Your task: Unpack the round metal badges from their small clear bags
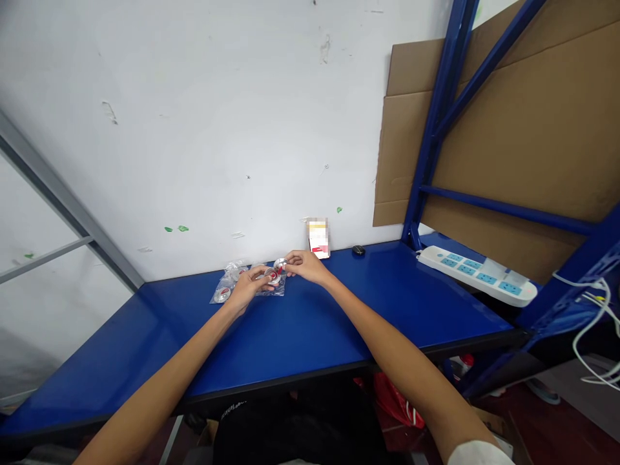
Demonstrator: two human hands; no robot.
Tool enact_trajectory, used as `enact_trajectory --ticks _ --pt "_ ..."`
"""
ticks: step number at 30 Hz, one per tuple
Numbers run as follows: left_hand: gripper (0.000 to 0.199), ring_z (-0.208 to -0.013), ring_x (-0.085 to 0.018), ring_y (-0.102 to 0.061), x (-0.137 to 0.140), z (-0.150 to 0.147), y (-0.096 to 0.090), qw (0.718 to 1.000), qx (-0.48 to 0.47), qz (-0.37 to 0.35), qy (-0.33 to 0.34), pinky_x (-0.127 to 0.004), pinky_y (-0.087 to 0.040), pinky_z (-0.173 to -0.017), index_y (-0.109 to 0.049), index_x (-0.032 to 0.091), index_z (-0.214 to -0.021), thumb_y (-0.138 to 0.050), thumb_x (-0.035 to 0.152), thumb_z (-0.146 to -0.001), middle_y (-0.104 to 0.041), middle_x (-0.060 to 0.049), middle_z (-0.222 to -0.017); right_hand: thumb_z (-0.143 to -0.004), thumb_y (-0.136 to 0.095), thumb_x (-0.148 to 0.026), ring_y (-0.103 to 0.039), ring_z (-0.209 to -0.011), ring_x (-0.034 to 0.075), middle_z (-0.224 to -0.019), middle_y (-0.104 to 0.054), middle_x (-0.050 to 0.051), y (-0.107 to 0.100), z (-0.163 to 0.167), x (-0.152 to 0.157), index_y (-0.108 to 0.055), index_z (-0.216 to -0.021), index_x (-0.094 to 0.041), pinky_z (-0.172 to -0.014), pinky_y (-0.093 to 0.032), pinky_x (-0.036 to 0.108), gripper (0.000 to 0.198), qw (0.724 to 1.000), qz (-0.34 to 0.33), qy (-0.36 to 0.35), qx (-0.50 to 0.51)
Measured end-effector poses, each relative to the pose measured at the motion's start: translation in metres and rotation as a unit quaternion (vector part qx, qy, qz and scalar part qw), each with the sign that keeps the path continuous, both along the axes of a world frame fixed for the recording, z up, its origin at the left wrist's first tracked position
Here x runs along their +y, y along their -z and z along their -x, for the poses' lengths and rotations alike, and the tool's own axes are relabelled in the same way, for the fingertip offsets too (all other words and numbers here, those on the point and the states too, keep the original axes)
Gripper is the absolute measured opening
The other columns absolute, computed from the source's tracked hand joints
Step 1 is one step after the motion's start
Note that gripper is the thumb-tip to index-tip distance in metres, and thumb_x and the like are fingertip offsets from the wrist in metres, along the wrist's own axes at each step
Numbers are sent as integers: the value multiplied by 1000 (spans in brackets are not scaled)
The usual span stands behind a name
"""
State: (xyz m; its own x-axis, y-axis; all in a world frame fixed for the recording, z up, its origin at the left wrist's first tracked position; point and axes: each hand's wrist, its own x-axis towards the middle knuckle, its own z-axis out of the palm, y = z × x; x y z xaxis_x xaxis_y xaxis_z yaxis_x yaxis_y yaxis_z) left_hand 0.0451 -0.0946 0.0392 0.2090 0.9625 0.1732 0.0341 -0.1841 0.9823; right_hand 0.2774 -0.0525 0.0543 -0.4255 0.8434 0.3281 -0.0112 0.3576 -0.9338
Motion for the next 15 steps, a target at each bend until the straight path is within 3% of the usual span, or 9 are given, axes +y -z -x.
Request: enact_trajectory --ticks 8,15 --pt "40 -89 -26 -78 1 0 2 1000 11 -4 0 -41 -64 -81 -75 17 -108 -87 43 -78 -77 -10 -114 -76 -90 -48 -76 -74 20 -83 -79 5 -2 -1 1 -72 -91 -19 -69 -62 31 37 1000 8 -5 24" --pt "28 -80 -25 -77 -2 -10 11 991 104 -79 24 -35 -63 -67 -76 19 -106 -78 36 -84 -77 -8 -99 -76 -88 -46 -76 -78 21 -88 -79 5 -5 -7 5 -72 -91 -19 -71 -62 32 35 997 13 35 68"
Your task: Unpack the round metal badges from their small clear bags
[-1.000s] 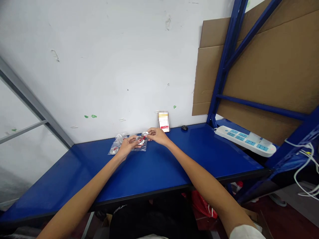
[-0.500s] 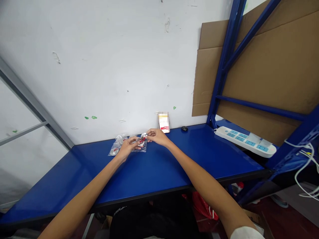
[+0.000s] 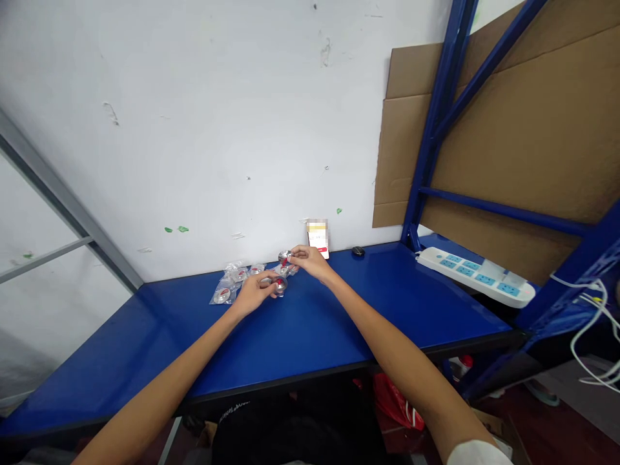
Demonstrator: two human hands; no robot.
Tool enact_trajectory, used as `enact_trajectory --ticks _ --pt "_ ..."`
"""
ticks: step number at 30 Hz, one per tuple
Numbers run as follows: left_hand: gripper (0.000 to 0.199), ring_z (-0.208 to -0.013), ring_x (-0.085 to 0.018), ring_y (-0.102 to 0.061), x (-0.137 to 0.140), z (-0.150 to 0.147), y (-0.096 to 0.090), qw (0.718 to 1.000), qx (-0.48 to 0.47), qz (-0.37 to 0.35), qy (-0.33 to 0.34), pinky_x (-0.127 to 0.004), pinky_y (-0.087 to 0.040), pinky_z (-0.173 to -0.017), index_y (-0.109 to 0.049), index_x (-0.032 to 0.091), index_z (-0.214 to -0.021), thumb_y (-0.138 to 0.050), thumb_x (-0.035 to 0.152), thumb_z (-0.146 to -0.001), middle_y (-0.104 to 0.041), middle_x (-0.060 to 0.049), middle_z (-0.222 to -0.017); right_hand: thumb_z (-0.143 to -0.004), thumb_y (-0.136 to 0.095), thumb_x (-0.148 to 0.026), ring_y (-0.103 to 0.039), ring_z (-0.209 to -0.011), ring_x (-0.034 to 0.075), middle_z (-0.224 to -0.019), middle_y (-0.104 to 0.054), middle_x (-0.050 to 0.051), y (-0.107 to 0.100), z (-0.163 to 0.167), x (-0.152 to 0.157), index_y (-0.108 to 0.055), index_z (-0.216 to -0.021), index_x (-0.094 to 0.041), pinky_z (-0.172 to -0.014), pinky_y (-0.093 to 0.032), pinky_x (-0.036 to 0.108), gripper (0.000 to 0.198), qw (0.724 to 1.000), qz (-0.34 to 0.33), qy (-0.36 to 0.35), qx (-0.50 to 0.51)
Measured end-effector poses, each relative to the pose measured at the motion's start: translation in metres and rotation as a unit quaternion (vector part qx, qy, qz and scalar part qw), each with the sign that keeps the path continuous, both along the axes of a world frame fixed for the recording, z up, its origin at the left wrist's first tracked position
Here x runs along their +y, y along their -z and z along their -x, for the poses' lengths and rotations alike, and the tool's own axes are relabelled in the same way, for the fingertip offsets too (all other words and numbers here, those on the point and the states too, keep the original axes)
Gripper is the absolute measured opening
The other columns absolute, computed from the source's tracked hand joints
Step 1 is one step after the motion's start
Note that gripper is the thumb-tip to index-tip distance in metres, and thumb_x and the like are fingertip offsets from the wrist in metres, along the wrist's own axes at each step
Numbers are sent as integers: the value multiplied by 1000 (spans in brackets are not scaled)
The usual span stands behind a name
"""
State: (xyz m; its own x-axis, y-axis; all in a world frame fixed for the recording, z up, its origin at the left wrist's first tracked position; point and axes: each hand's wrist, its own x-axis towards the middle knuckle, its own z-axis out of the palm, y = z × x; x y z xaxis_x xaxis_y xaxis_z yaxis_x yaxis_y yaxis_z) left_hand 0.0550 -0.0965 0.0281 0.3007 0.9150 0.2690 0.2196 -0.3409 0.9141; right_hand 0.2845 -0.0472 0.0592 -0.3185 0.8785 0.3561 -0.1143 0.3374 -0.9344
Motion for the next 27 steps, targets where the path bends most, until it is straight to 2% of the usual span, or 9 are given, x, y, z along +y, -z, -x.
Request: enact_trajectory --ticks 5,7,11,13,16,19,21,24,27 --pt "27 -76 -23 -74 0 -6 10 997 64 -49 10 -35 -61 -68 -78 22 -111 -71 35 -89 -76 -8 -106 -75 -88 -45 -75 -83 21 -89 -79 6 5 -1 5 -71 -90 -19 -77 -61 32 34 1000 6 15 4" --pt "24 -76 -23 -72 2 -2 9 990 103 -90 -19 -37 -60 -75 -79 24 -110 -70 31 -90 -76 -7 -103 -74 -88 -44 -75 -86 21 -89 -79 5 8 0 7 -70 -88 -19 -79 -61 32 33 1000 5 26 3" --pt "25 -94 -29 -70 6 12 2 964 165 -186 -98 -41 -54 -97 -81 28 -106 -70 19 -85 -75 -7 -103 -74 -86 -44 -74 -89 21 -92 -79 4 13 0 12 -71 -86 -20 -86 -59 33 31 998 -18 59 -18" --pt "29 -100 -30 -68 6 15 -1 955 176 -207 -120 -42 -51 -100 -81 28 -107 -68 16 -85 -75 -7 -107 -74 -85 -44 -74 -88 21 -91 -79 5 15 0 14 -71 -84 -19 -86 -58 32 30 996 -28 81 -20" --pt "27 -98 -29 -68 3 9 0 960 172 -198 -103 -39 -51 -96 -80 28 -107 -66 17 -86 -76 -6 -106 -74 -86 -44 -73 -80 20 -86 -78 5 19 0 17 -70 -83 -19 -78 -59 32 31 995 -20 94 -16" --pt "22 -82 -25 -69 -1 -3 5 978 158 -129 -55 -35 -53 -82 -79 26 -107 -69 24 -88 -77 -4 -95 -74 -85 -44 -72 -77 20 -83 -76 4 22 2 18 -67 -83 -20 -71 -59 31 31 997 -17 79 -13" --pt "22 -70 -22 -65 -5 -8 7 979 166 -109 -51 -34 -52 -76 -79 25 -109 -71 27 -88 -77 -4 -91 -74 -84 -43 -73 -80 21 -85 -76 4 22 3 17 -66 -84 -20 -69 -59 29 31 997 -24 71 -13" --pt "26 -63 -19 -59 -8 -8 2 967 179 -163 -85 -35 -51 -79 -78 24 -113 -74 29 -88 -76 -5 -99 -75 -84 -42 -74 -84 21 -90 -77 5 21 5 16 -67 -87 -20 -72 -60 30 30 997 -34 71 -24" --pt "24 -67 -20 -60 -8 -1 -9 957 161 -206 -126 -35 -51 -84 -78 24 -113 -71 31 -91 -75 -7 -105 -73 -85 -40 -74 -85 21 -90 -77 6 19 4 16 -69 -90 -19 -76 -60 31 31 995 -45 82 -38"
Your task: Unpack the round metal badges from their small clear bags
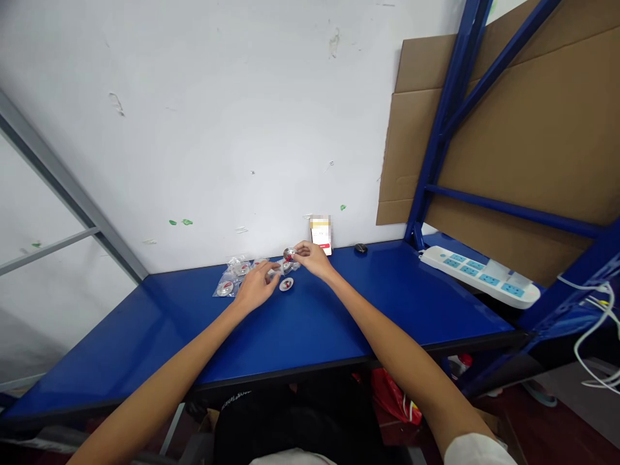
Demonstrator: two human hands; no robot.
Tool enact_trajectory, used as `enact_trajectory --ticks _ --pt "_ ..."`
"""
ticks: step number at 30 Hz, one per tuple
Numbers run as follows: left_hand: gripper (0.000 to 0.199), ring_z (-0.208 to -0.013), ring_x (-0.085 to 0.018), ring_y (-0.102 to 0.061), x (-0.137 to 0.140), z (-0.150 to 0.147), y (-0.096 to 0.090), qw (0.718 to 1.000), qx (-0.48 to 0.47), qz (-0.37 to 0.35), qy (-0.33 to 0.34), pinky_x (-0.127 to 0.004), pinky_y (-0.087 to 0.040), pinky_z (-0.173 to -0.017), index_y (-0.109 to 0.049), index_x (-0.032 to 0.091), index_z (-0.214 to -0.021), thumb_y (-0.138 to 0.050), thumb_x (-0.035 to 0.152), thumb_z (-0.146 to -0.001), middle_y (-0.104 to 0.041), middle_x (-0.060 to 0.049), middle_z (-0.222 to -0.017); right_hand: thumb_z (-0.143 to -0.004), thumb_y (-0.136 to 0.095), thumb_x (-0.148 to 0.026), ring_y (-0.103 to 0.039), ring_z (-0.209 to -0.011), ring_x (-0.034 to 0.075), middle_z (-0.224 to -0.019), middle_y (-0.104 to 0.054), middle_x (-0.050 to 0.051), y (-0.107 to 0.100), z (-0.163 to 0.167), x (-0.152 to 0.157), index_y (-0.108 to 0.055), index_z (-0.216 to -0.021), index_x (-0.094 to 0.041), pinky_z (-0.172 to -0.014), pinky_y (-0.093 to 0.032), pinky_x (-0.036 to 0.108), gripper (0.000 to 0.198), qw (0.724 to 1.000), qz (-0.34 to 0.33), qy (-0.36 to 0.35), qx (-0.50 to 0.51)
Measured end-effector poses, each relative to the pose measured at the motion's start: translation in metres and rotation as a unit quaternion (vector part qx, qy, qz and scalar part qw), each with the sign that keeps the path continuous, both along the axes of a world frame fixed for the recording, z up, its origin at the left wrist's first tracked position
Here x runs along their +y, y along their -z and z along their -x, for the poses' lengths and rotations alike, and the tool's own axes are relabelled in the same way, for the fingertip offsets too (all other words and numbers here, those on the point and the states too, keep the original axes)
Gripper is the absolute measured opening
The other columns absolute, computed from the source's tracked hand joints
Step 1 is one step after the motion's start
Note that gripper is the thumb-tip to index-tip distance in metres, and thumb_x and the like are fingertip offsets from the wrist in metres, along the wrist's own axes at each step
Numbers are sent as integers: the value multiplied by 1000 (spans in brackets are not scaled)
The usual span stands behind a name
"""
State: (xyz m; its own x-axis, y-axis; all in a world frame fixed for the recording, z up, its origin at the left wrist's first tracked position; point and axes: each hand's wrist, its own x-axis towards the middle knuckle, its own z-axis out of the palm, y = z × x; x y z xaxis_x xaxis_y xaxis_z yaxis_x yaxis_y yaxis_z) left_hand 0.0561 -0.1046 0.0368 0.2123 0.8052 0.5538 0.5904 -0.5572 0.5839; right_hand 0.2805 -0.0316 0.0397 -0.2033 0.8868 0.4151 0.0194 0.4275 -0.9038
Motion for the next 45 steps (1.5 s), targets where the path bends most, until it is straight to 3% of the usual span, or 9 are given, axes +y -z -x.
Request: enact_trajectory --ticks 5,9,14,19,24,29,37,42,45 --pt "20 -70 -17 -63 3 12 -13 999 27 -21 -18 -32 -52 -78 -75 23 -113 -62 30 -99 -77 -2 -100 -75 -85 -36 -74 -84 21 -90 -78 6 1 1 -5 -72 -91 -18 -76 -59 31 28 999 -1 -22 -40" --pt "22 -71 -15 -64 2 13 -9 994 85 -63 39 -31 -53 -78 -72 24 -118 -67 33 -100 -75 -3 -103 -72 -87 -34 -73 -74 19 -82 -77 4 4 11 -13 -70 -87 -18 -68 -58 29 28 997 33 -56 -29" --pt "18 -76 -17 -67 2 13 -4 987 126 -93 30 -32 -54 -81 -71 24 -116 -64 34 -103 -74 -5 -105 -70 -91 -36 -72 -71 18 -78 -76 4 7 21 -20 -70 -85 -17 -64 -58 28 32 993 72 -98 -1" --pt "17 -80 -18 -69 2 14 -7 988 113 -98 29 -31 -52 -81 -73 22 -110 -59 29 -105 -75 -5 -100 -69 -92 -39 -73 -75 19 -83 -78 5 6 23 -22 -72 -84 -17 -65 -59 28 33 990 79 -118 12" --pt "16 -83 -20 -71 5 13 -7 995 73 -58 42 -32 -52 -81 -75 22 -104 -61 30 -102 -78 -5 -100 -69 -90 -34 -74 -75 20 -81 -77 5 7 21 -19 -72 -83 -17 -63 -57 27 29 991 76 -108 -8" --pt "17 -79 -20 -73 10 13 -4 998 39 16 56 -30 -52 -72 -77 22 -98 -65 34 -99 -79 -2 -92 -76 -82 -24 -74 -77 19 -81 -78 4 6 22 -20 -73 -84 -17 -68 -56 27 14 995 19 -49 -87" --pt "19 -67 -19 -73 7 7 -4 999 11 32 2 -30 -54 -68 -75 22 -88 -68 37 -96 -78 -1 -77 -84 -74 -16 -72 -74 17 -81 -77 1 -1 30 -29 -69 -87 -21 -70 -54 27 8 974 -99 87 -184" --pt "20 -68 -19 -73 9 8 -3 999 19 30 11 -30 -52 -67 -74 21 -87 -66 38 -97 -78 -1 -78 -86 -72 -15 -72 -78 18 -84 -77 1 -1 35 -33 -69 -95 -22 -73 -52 28 12 956 -148 123 -220" --pt "20 -68 -19 -72 10 11 -2 999 17 36 14 -30 -53 -68 -74 21 -88 -65 37 -97 -76 -1 -75 -87 -71 -16 -72 -80 18 -87 -78 1 1 35 -32 -70 -96 -22 -74 -52 28 11 959 -157 100 -213"
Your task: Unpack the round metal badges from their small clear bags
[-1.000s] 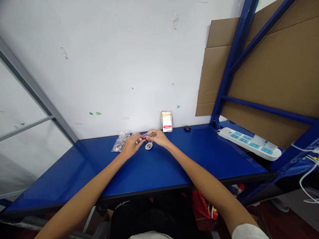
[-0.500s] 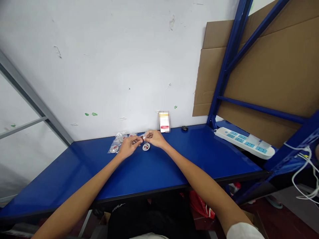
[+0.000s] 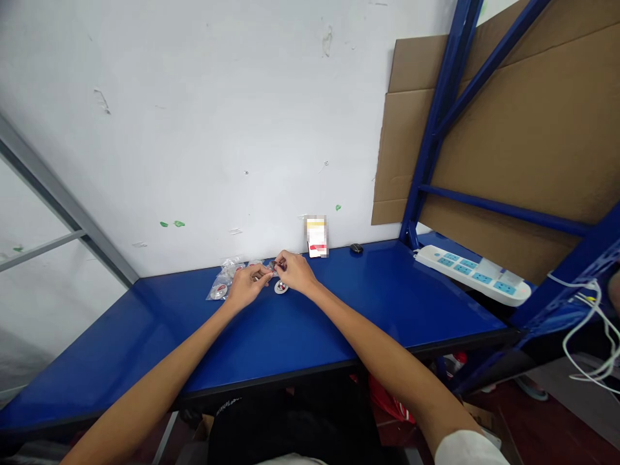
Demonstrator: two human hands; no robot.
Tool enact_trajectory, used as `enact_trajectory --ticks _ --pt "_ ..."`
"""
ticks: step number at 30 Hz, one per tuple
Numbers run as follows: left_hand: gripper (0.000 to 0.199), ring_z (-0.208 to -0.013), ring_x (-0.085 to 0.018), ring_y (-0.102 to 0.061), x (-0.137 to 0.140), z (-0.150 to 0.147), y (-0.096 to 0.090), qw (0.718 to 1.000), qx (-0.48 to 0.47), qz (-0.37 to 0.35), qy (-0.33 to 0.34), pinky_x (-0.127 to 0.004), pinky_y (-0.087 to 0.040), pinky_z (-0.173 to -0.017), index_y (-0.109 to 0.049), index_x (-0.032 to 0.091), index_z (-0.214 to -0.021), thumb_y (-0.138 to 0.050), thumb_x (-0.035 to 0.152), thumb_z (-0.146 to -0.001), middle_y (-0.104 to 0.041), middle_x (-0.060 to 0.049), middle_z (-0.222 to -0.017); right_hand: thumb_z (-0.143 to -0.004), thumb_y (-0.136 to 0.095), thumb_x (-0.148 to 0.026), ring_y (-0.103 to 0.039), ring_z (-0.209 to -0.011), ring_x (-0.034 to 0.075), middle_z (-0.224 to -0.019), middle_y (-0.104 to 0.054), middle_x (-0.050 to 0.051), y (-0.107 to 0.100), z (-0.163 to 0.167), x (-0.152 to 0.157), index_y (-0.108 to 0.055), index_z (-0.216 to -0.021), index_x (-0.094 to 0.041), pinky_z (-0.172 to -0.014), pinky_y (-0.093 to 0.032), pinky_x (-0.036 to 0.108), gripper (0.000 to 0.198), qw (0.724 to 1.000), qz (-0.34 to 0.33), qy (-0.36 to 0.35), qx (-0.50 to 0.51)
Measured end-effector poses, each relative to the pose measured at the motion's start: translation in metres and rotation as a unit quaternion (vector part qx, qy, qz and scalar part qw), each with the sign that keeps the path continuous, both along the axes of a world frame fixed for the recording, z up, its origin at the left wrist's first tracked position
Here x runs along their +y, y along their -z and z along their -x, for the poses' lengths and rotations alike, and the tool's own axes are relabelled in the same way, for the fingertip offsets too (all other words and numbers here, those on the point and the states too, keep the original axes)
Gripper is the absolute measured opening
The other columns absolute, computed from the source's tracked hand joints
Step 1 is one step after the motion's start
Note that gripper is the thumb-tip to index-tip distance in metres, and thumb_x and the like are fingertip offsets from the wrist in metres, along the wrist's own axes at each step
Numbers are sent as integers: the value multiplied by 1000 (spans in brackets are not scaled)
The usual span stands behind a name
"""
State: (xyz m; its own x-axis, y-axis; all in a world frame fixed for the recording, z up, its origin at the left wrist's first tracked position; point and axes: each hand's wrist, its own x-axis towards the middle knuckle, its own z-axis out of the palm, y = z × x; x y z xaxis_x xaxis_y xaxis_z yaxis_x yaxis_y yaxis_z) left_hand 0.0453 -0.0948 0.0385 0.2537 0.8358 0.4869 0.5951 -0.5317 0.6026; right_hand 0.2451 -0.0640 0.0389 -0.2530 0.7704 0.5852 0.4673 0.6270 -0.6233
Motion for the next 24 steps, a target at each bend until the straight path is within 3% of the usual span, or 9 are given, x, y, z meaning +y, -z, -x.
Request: enact_trajectory --ticks 5,10,15,24 --pt "22 -76 -19 -72 -1 0 1 1000 -6 -29 -9 -30 -54 -70 -74 22 -96 -67 43 -97 -79 -3 -90 -89 -73 -22 -73 -81 17 -91 -79 2 0 -16 11 -71 -96 -20 -73 -53 26 8 993 48 -95 50" --pt "20 -79 -20 -71 -3 0 -1 999 25 -42 -18 -30 -53 -69 -75 23 -97 -64 40 -98 -79 -3 -92 -87 -74 -19 -71 -83 18 -90 -78 3 -3 -50 31 -72 -96 -21 -76 -51 28 9 999 21 -28 -4" --pt "20 -76 -19 -70 -8 -2 -4 997 62 -14 46 -29 -53 -69 -75 23 -93 -61 35 -98 -78 -3 -91 -84 -74 -13 -67 -78 17 -87 -75 3 -1 -74 41 -74 -94 -20 -70 -45 25 13 990 35 8 -135" --pt "19 -77 -19 -69 -5 -3 1 994 84 2 73 -29 -50 -69 -75 23 -96 -59 33 -98 -77 -2 -90 -76 -73 -5 -66 -77 17 -88 -75 3 -4 -73 36 -77 -86 -19 -66 -42 24 17 970 59 -42 -232"
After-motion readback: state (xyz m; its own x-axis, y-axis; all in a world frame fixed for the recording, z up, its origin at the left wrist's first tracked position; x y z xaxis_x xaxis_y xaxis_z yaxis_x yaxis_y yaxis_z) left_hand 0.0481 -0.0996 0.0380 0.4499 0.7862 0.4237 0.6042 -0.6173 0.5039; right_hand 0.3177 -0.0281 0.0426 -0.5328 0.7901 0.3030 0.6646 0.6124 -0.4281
